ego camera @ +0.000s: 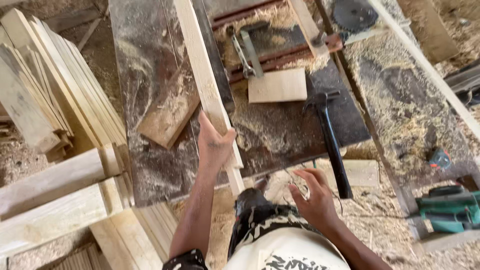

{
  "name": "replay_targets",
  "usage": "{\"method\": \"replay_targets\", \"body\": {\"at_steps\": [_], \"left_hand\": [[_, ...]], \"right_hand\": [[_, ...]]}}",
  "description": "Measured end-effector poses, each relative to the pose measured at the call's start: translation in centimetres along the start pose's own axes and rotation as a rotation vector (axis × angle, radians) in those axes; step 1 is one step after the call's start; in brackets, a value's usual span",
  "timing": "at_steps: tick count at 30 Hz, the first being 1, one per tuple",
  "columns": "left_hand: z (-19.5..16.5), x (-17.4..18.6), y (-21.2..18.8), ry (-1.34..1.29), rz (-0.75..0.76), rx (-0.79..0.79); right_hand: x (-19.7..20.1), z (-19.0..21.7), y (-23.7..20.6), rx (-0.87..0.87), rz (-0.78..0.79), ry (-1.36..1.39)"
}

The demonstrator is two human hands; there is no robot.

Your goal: The person shapes a wooden plank using a manual mortising machine, repeatedly striking a chisel with a hammer to cut a notch. They measure the notch with a ruler and continue refining the cut.

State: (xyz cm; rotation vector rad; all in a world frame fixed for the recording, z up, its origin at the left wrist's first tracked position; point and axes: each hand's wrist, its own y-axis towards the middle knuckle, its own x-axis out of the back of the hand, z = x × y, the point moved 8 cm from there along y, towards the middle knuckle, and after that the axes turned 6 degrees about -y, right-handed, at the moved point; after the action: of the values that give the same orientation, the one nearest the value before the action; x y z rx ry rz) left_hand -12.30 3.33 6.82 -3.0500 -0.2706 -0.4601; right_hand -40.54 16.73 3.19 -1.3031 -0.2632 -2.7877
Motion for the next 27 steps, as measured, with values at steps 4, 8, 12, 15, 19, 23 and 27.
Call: {"method": "replay_targets", "body": {"at_steps": [4,8,12,15,19,23,27], "left_hand": [[3.9,0.0,-0.4,-0.072,-0.052,0.21],[3.8,0.4,-0.2,-0.212,-0.102,-0.014],[3.3,0.3,0.8,-0.358,0.005,0.021],[3.1,1.3,3.9,-0.345,0.021,0.133],[2.2,3.0,9.6,-0.224,-0.04,0.057],[2.0,3.5,12.3,-0.18,-0.09,-0.058],[2.6,3.4,10.7,-0.28,-0.057,-0.038]], "right_hand": [[-1.3,3.8,-1.8,0.013,0.163,0.165],[-3.5,9.7,0.4,0.134,0.217,0.26],[-5.8,14.4,3.9,0.066,0.237,0.149],[-7.3,15.7,7.2,-0.104,0.275,0.123],[-9.9,16.4,10.8,-0.377,0.35,0.116],[-10.5,17.8,14.2,-0.36,0.288,-0.001],[-10.9,17.7,12.3,-0.456,0.283,0.106]]}}
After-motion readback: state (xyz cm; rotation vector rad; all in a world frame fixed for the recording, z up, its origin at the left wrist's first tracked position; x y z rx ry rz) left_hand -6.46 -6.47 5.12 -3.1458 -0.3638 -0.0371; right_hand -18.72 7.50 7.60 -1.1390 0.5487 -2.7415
